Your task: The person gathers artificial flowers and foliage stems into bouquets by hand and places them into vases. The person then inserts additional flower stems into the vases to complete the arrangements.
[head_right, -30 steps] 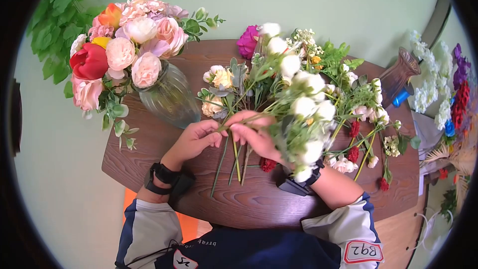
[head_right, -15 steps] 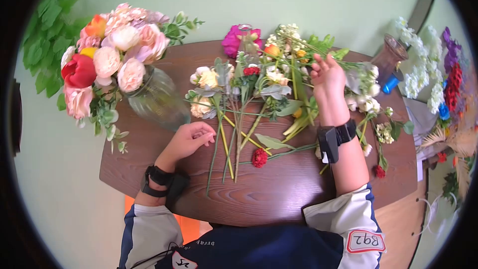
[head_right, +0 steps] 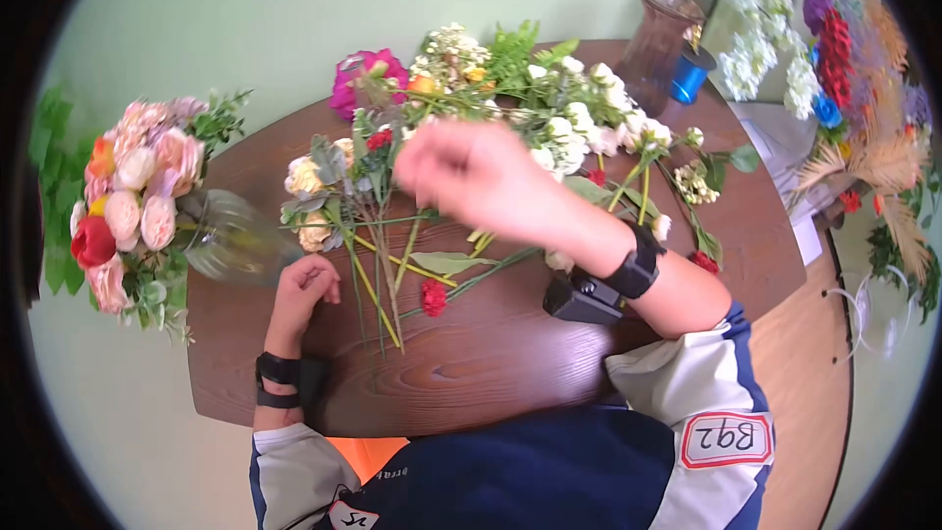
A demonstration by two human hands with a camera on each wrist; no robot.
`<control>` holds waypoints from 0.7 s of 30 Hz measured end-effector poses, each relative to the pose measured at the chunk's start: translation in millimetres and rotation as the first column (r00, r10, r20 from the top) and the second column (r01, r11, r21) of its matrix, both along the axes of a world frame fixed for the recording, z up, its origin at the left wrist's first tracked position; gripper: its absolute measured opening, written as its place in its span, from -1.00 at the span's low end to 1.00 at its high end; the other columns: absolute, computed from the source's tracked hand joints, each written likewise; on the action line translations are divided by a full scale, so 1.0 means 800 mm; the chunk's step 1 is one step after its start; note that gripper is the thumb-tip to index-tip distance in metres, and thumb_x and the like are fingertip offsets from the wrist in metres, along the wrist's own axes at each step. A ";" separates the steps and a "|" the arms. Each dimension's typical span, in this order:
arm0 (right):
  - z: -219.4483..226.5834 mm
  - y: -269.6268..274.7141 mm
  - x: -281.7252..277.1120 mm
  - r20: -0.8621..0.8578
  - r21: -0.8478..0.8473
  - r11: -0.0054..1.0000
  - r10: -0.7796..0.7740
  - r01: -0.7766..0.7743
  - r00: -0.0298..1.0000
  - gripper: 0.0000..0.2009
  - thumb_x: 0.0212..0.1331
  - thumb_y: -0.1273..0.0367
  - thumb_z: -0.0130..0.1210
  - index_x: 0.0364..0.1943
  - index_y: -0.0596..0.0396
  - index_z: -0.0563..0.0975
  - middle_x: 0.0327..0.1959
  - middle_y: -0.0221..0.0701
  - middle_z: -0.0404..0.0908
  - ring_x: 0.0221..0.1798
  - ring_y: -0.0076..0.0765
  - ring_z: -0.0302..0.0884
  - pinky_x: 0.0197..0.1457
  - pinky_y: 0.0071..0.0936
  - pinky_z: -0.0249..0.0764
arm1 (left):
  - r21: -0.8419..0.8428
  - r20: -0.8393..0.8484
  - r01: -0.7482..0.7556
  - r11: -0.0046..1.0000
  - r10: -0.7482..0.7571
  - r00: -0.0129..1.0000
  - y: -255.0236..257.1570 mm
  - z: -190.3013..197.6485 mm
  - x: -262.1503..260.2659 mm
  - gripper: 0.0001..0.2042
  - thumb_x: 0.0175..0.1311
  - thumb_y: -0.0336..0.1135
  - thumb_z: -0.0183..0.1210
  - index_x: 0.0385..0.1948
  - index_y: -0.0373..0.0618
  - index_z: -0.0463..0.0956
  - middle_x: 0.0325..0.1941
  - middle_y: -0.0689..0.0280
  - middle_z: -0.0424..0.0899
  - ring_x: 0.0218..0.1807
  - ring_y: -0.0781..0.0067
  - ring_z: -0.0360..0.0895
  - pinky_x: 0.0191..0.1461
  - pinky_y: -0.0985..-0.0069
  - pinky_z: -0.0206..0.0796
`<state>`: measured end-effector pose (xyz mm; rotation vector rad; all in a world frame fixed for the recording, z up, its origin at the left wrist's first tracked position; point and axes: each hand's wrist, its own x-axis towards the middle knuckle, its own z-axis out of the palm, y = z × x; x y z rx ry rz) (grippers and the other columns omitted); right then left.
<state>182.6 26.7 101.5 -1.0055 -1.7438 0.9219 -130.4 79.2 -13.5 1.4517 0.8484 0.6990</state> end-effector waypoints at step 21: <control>-0.114 -0.056 0.075 0.052 0.385 0.892 -0.277 0.237 0.959 -0.88 -0.05 0.43 0.18 -0.42 0.07 0.47 -0.51 -0.36 0.47 -0.44 -0.18 0.47 -0.41 -0.36 0.37 | -0.180 0.188 0.216 0.960 -0.182 0.965 -0.006 -0.010 0.197 -0.94 0.24 -0.47 -0.01 -0.36 -0.22 0.43 -0.54 0.38 0.50 -0.50 0.69 0.41 -0.46 0.77 0.19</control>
